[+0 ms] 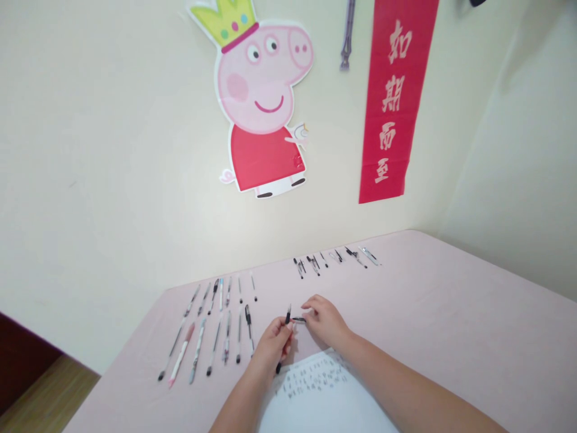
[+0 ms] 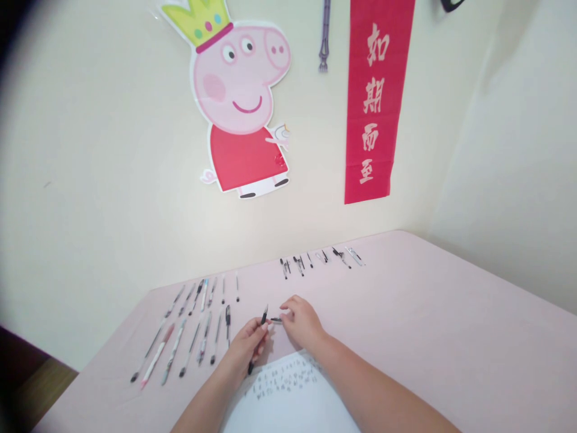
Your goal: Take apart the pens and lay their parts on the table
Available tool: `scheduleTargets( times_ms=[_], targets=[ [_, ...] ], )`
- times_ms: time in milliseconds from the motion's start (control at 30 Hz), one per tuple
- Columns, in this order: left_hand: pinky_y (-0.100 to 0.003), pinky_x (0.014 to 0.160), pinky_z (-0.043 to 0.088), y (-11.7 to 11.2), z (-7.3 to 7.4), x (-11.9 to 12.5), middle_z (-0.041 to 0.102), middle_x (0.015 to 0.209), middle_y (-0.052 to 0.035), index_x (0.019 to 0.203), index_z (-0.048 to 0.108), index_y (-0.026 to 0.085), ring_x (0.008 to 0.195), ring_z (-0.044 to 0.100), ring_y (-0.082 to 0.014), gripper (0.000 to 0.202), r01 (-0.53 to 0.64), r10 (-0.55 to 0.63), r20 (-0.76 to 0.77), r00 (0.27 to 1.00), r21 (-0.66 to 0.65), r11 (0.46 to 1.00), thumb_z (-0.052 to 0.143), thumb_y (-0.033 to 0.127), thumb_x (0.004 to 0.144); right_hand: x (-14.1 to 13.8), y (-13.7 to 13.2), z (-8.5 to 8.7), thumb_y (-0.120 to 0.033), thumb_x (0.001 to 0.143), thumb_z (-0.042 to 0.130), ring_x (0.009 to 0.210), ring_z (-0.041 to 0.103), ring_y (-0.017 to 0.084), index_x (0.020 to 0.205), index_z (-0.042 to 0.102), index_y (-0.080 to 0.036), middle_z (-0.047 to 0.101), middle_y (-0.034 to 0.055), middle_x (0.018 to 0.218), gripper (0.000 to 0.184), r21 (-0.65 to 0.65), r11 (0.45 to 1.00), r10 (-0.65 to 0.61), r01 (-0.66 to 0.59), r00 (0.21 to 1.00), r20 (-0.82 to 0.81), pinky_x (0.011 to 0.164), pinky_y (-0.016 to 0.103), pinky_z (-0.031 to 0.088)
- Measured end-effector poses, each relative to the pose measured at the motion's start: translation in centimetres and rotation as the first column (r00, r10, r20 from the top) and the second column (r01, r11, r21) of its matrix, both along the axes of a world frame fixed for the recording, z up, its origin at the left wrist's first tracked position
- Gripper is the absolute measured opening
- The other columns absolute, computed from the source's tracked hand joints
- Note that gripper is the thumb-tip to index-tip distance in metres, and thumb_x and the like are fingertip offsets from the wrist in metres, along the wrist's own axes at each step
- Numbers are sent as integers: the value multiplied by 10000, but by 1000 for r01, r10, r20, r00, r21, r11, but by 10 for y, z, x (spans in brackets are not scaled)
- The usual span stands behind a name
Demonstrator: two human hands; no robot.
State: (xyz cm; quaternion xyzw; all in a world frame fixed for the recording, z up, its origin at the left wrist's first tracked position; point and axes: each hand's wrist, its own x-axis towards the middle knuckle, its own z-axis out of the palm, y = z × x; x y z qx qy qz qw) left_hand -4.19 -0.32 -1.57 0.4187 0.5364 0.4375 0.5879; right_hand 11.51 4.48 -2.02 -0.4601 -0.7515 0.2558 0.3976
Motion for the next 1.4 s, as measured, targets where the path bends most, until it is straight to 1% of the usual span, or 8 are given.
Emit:
scheduleTargets(
  times_ms=[200, 300, 400, 500, 733, 967, 1200, 1400],
  targets=[
    [-146, 343, 132, -1, -3, 3, 484, 553, 87, 776, 395, 209, 354, 321, -16, 460, 11, -13, 68, 998, 43, 999, 640, 569, 626, -6, 2, 3, -243, 712, 588, 615, 482, 130, 786, 658, -176, 594, 27, 740, 122, -152, 986, 8, -62, 942, -335, 604, 263, 391],
    [-146, 348, 154, -5, 1, 6, 477, 541, 85, 746, 393, 208, 366, 339, -21, 437, 59, -65, 100, 993, 71, 996, 650, 545, 639, -10, -2, 10, -367, 675, 642, 580, 484, 125, 760, 639, -166, 583, 3, 651, 219, -333, 918, -1, -216, 837, -547, 573, 259, 378],
    [-155, 363, 212, -9, 7, 9, 462, 523, 81, 721, 407, 202, 387, 371, -32, 413, 85, -94, 124, 988, 76, 993, 665, 515, 643, -12, -8, 18, -429, 619, 688, 473, 403, 90, 673, 602, -166, 491, -48, 502, 282, -423, 845, -30, -326, 762, -647, 498, 237, 313],
    [-166, 393, 263, -12, 9, 11, 470, 516, 71, 713, 438, 190, 414, 404, -42, 381, 95, -103, 123, 987, 72, 993, 673, 483, 649, -12, -11, 22, -442, 573, 716, 420, 314, 67, 605, 563, -170, 402, -80, 429, 314, -462, 816, -57, -347, 747, -662, 459, 226, 245],
    [-175, 401, 277, -12, 7, 9, 489, 564, 57, 733, 494, 168, 430, 407, -41, 369, 102, -106, 142, 984, 31, 994, 661, 486, 651, -10, -11, 19, -435, 555, 735, 436, 322, 64, 606, 571, -159, 429, -71, 450, 326, -480, 798, -74, -364, 732, -677, 464, 220, 231],
    [-176, 401, 274, -12, 8, 9, 487, 596, 49, 775, 539, 150, 448, 409, -40, 375, 88, -93, 184, 978, 34, 996, 661, 484, 657, -11, -11, 21, -475, 611, 696, 414, 295, 63, 796, 664, -152, 392, -80, 433, 374, -487, 794, -57, -363, 754, -655, 441, 223, 199],
    [-173, 400, 259, -11, 4, 8, 489, 589, 47, 777, 542, 149, 447, 409, -40, 359, 104, -107, 185, 977, 23, 994, 661, 470, 668, -10, -11, 22, -432, 564, 734, 404, 368, 71, 607, 563, -171, 438, -75, 425, 316, -488, 788, -67, -376, 735, -675, 452, 223, 262],
    [-174, 401, 261, -10, 4, 7, 491, 600, 44, 791, 548, 144, 451, 408, -39, 357, 102, -105, 190, 976, 22, 995, 652, 467, 678, -10, -10, 20, -448, 617, 696, 382, 280, 51, 764, 636, -149, 414, -84, 433, 338, -493, 782, -51, -381, 750, -660, 422, 218, 182]
  ],
)
